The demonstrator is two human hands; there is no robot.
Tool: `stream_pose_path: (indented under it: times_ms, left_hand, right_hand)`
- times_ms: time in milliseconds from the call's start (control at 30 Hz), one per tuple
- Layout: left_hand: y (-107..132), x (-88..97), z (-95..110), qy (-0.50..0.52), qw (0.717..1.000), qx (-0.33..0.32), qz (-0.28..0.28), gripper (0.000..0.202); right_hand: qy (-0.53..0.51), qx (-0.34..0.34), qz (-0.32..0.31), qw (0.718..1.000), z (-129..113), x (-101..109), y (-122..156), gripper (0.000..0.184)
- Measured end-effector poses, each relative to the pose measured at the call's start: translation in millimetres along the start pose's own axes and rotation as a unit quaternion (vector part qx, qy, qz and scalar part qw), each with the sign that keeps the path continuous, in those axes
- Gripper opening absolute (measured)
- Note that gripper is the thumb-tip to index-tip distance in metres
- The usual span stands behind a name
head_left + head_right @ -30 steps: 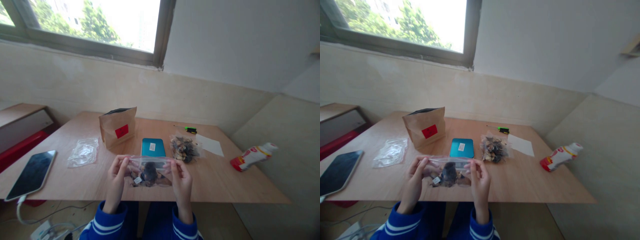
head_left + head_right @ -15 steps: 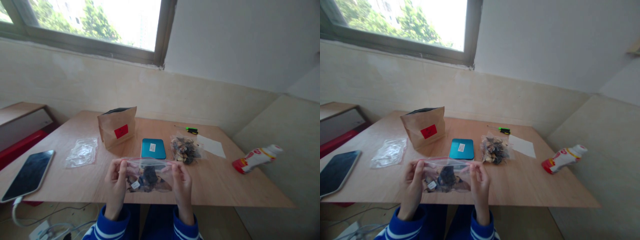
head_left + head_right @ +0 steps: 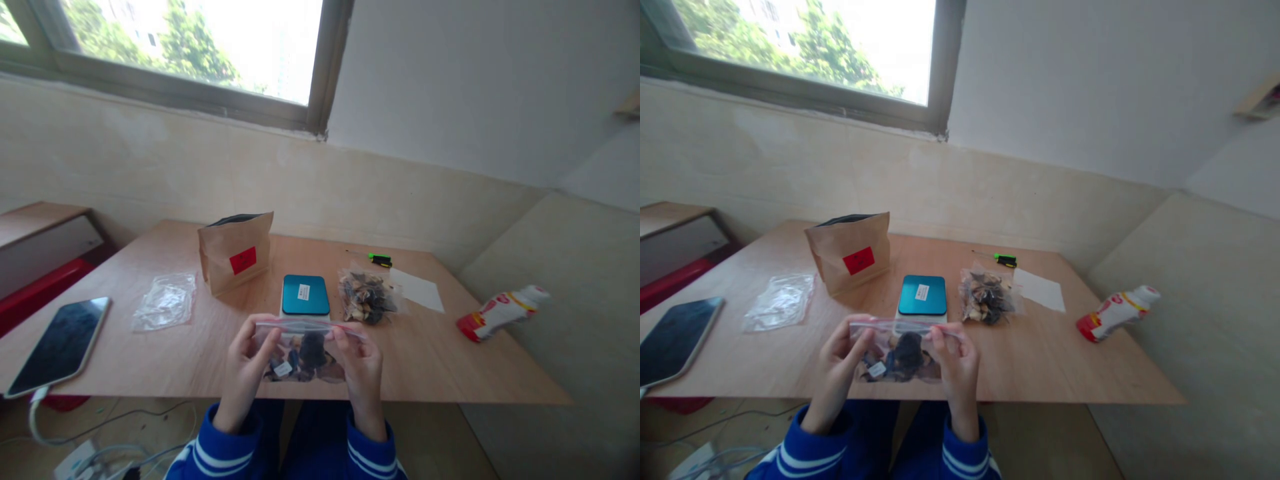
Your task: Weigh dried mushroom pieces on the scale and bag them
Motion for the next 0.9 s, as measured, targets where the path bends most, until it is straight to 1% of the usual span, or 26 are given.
stream_pose_path:
  times_ms: [67, 167, 233, 300, 367, 433, 567, 767, 833, 900]
  left_hand:
    - [-1, -1.6, -1, -0.002, 1.000, 0.007, 0.000, 0.027]
    - [-3, -3.2, -1, -0.015, 1.000, -0.003, -0.011, 0.026]
    - [-3, -2.9, -1, -0.045, 0.999, -0.010, -0.020, 0.024]
    - [-3, -3.3, -1, -0.087, 0.996, -0.018, -0.032, 0.022]
    - [-2, -5.8, 2, -0.125, 0.990, -0.036, -0.051, 0.019]
    - [-1, -8.7, 5, -0.143, 0.986, -0.056, -0.066, 0.016]
    - [-1, -9.0, 9, -0.154, 0.983, -0.074, -0.071, 0.012]
    - [0, -8.0, 12, -0.173, 0.976, -0.104, -0.078, 0.010]
    - [0, -9.2, 13, -0.172, 0.977, -0.101, -0.081, 0.010]
    - [0, -11.5, 11, -0.166, 0.978, -0.087, -0.088, 0.010]
  right_hand:
    - [0.004, 0.003, 0.000, 1.000, 1, 1, -1, 0.021]
    - [0.026, 0.018, -0.023, 0.999, 1, 3, -3, 0.019]
    - [0.064, 0.046, -0.032, 0.996, -4, 6, -4, 0.024]
    - [0.121, 0.093, -0.041, 0.987, -15, 8, -3, 0.027]
    - [0.175, 0.141, -0.057, 0.973, -26, 5, 0, 0.017]
    - [0.203, 0.170, -0.063, 0.962, -33, 2, 3, 0.009]
    - [0.217, 0.193, -0.046, 0.956, -34, -3, 5, 0.014]
    - [0.269, 0.221, -0.019, 0.937, -34, -11, 8, 0.022]
    - [0.287, 0.220, -0.017, 0.932, -37, -11, 9, 0.020]
    - [0.307, 0.217, -0.029, 0.926, -41, -11, 9, 0.012]
Point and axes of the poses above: each hand's wrist, its own y-axis away from the middle knuckle, its own x-axis out of the back of the hand, z = x × y, the point moved 8 cm from there along -y, towards the middle knuckle, and after that the axes turned 14 degrees about y, right-handed, at the moved point
